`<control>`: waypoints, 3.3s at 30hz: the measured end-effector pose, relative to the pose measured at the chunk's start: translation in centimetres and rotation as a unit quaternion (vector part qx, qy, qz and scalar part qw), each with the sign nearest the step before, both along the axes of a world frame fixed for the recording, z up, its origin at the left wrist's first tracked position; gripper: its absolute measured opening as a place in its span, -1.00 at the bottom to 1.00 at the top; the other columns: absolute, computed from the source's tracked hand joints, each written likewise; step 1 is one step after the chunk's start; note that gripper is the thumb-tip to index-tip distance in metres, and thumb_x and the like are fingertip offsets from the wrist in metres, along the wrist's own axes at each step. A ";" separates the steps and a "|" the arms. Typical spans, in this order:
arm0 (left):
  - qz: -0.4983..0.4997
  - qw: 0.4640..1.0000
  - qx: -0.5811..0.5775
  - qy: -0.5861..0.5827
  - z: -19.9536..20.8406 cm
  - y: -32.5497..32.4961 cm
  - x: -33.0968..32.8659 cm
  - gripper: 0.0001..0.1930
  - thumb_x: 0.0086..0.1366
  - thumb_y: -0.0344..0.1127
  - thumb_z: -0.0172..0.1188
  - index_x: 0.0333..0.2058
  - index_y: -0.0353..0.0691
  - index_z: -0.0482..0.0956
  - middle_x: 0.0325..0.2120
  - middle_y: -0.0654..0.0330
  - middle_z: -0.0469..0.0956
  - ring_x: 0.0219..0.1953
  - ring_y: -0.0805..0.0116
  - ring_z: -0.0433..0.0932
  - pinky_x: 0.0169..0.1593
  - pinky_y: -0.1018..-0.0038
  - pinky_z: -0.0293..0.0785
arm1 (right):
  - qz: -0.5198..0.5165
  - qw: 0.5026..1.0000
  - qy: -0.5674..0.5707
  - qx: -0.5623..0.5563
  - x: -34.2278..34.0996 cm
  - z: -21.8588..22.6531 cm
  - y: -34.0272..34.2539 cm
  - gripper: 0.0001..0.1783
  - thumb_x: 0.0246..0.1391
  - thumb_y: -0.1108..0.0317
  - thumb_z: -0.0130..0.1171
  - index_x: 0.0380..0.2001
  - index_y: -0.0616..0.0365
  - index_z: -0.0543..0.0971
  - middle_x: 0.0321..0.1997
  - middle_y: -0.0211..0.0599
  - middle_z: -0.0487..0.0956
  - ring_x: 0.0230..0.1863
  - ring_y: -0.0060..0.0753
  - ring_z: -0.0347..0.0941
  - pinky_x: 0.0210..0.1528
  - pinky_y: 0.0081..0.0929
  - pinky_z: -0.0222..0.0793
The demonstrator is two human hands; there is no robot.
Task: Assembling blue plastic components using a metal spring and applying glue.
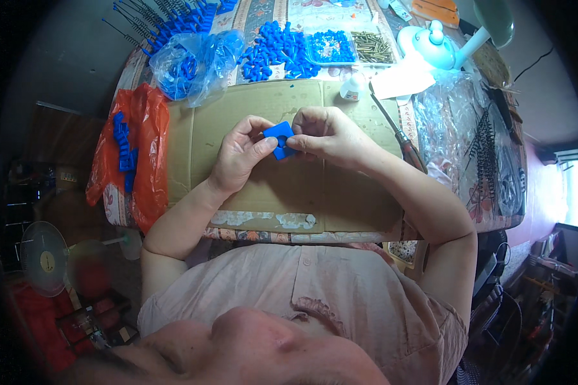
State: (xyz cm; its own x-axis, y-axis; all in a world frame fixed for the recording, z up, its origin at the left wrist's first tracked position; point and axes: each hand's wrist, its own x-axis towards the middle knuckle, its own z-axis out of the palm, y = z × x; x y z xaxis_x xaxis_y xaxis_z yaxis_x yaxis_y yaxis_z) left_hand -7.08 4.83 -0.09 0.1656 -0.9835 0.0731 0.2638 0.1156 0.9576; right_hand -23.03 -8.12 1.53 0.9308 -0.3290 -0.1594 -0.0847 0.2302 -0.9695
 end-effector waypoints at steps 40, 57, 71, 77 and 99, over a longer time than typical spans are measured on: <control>0.056 0.967 -0.154 -0.193 -0.1 0.6 -0.2 -0.84 0.20 -0.49 0.13 -0.22 -0.26 0.46 -0.33 0.19 0.47 -0.27 0.51 0.49 -0.16 0.59 0.44 | -0.059 0.875 -0.099 -0.470 -0.5 0.8 1.4 -0.84 -0.16 0.42 0.25 -0.58 0.18 0.45 -0.66 -0.15 0.44 -0.61 -0.12 0.42 -0.58 -0.31 0.27; 0.052 0.986 -0.101 -0.120 0.0 0.5 -0.3 -0.88 0.21 -0.47 0.13 -0.25 -0.25 0.46 -0.41 0.31 0.48 -0.32 0.59 0.48 -0.22 0.65 0.42 | -0.051 0.896 -0.076 -0.433 -0.4 0.5 1.0 -0.80 -0.05 0.37 0.22 -0.56 0.22 0.42 -0.66 -0.14 0.42 -0.67 -0.25 0.35 -0.61 -0.38 0.20; 0.026 0.996 -0.037 -0.074 0.3 0.6 0.0 -0.79 0.31 -0.25 0.02 -0.27 -0.31 0.40 -0.39 0.20 0.51 -0.38 0.54 0.51 -0.26 0.59 0.48 | 0.035 0.997 0.050 -0.044 -0.3 1.0 0.3 -0.70 0.13 0.16 0.08 -0.51 0.18 0.45 -0.60 -0.54 0.40 -0.55 -0.74 0.29 -0.51 -0.69 0.16; -0.025 0.999 0.016 0.025 0.3 0.3 0.4 -0.66 0.36 -0.09 -0.12 -0.31 -0.31 0.40 -0.42 0.18 0.50 -0.40 0.44 0.54 -0.28 0.53 0.51 | 0.047 0.996 0.069 -0.034 -0.3 1.1 -0.1 -0.69 0.11 0.13 0.10 -0.51 0.16 0.46 -0.63 -0.55 0.40 -0.56 -0.73 0.31 -0.51 -0.71 0.16; -0.032 0.980 0.079 0.179 -0.2 -0.6 1.0 -0.67 0.28 -0.39 0.00 0.03 -0.25 0.32 -0.18 0.19 0.47 -0.18 0.44 0.50 -0.23 0.46 0.55 | -0.053 0.993 -0.035 -0.100 -0.1 -0.1 -0.6 -0.80 0.15 0.31 0.04 -0.35 0.27 0.46 -0.55 -0.52 0.41 -0.51 -0.74 0.30 -0.48 -0.70 0.24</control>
State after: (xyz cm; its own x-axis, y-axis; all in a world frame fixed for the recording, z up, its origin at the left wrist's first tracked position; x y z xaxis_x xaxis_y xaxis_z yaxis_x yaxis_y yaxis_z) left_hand -6.04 4.27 -0.32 0.0910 -0.9870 -0.1323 0.5873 -0.0541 0.8076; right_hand -23.11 -8.70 1.48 0.8954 -0.4450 -0.0176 -0.0014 0.0367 -0.9993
